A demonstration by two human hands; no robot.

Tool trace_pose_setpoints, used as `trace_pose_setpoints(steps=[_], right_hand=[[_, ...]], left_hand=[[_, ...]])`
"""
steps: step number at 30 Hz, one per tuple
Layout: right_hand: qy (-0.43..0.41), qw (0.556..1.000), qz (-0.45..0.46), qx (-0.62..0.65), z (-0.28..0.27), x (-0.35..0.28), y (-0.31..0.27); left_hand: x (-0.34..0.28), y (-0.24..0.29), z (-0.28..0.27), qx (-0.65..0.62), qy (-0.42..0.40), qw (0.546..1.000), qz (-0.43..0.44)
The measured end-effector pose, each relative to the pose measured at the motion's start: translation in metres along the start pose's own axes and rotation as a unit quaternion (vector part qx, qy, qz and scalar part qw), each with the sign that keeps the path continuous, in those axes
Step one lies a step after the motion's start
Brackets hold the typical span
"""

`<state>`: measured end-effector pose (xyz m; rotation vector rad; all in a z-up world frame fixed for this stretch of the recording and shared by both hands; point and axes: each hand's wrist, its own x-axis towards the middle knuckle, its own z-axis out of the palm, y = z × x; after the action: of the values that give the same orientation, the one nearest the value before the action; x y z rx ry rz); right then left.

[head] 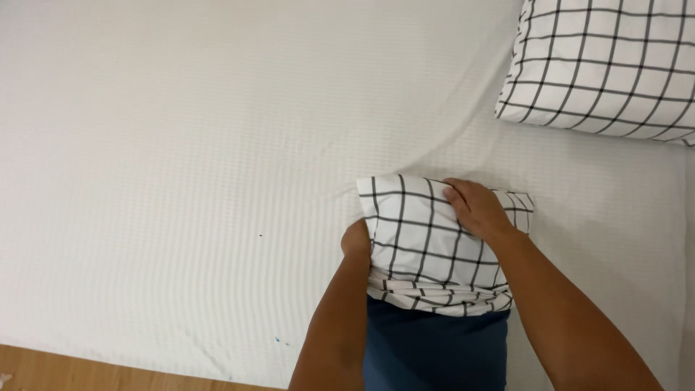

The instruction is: The person places a pillow into a white and black checkered pillowcase, smooths it, and positions it on the bed. They then retrieve a blue pillow and a second checkered case from a nearby shelf, insert the blue pillow into the case, and smooth it out. Finally, they place a dark blue pillow with a moon and star pattern onto the bed.

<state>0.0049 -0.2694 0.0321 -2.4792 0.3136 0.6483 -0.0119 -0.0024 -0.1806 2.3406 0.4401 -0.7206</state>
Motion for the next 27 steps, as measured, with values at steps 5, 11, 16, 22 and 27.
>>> trace_pose_setpoints(steps=[5,11,16,22,27], right_hand=[[0.029,0.997,-0.029,-0.066,0.026,0.018,0.072],[0.285,0.934,0.164,0.140,0.043,0.004,0.128],[0.139,0.746,0.374,0.533,0.015,-0.012,0.108],[0.061,0.560,0.153,0.812,0.051,-0.003,0.156],[0.034,0.693,0.148,0.704,0.067,0.012,0.144]], left_hand=[[-0.014,0.016,-0.055,-0.136,0.103,0.985,-0.030],[-0.089,0.146,-0.078,-0.196,0.297,0.873,0.334],[-0.106,0.228,-0.001,-0.086,0.024,0.840,0.535],[-0.096,0.251,-0.015,0.080,0.088,0.921,0.371],[-0.086,0.207,-0.057,0.002,0.039,0.947,0.319]])
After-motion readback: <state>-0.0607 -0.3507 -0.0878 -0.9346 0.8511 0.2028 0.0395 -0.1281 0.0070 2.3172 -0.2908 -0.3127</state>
